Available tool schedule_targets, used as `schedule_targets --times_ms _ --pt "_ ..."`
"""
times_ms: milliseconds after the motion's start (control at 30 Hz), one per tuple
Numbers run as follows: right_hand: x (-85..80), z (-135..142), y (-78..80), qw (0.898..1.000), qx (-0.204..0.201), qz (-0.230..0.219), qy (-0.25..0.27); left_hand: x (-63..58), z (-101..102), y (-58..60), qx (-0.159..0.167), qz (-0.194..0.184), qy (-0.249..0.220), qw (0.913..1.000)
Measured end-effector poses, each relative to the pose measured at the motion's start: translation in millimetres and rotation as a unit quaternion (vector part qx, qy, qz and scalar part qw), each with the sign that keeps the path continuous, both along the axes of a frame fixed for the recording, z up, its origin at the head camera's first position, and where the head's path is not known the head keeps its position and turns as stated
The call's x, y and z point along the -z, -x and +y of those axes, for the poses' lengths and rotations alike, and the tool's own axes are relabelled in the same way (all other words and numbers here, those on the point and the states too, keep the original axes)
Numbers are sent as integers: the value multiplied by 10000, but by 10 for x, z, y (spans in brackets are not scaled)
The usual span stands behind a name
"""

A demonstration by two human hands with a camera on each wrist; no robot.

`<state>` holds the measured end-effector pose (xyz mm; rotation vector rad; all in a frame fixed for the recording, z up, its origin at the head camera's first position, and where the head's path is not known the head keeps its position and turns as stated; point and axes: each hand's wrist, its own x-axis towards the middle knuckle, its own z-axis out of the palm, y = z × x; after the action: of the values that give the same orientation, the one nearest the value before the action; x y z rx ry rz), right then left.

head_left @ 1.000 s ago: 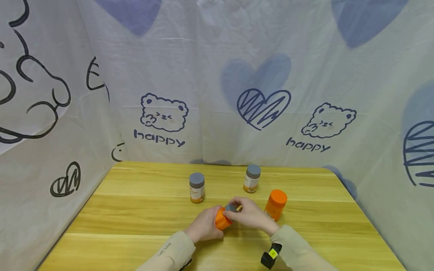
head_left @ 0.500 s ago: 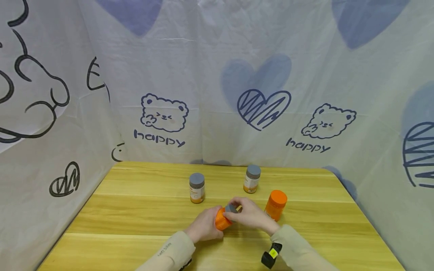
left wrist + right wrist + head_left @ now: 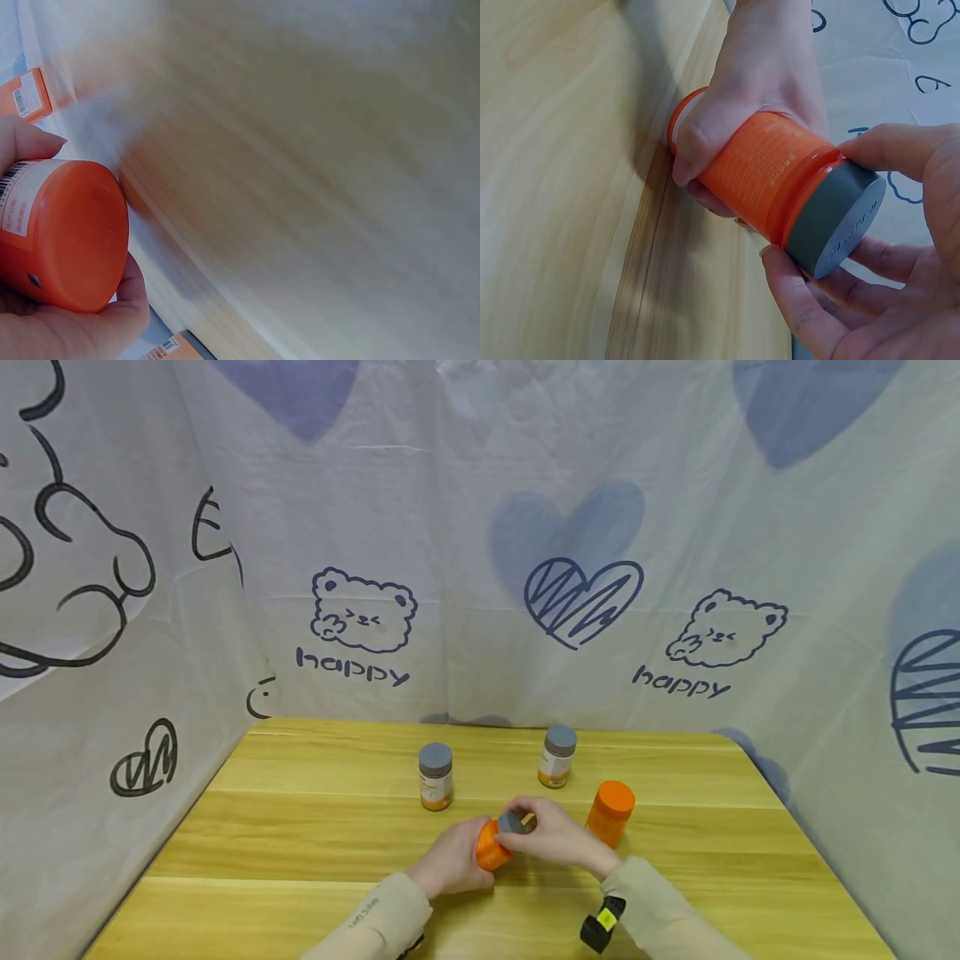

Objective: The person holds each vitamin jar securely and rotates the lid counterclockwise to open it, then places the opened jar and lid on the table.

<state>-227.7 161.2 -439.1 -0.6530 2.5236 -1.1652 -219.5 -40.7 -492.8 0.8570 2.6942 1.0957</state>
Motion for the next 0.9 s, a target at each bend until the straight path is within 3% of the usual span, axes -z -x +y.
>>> schedule_targets --times_ms 467,900 --pt "26 72 48 9975 -603 343 -117 -16 5 -19 -49 115 70 9999" --pt "55 99 73 9944 -914 525 26 4 13 -12 -118 94 87 9998"
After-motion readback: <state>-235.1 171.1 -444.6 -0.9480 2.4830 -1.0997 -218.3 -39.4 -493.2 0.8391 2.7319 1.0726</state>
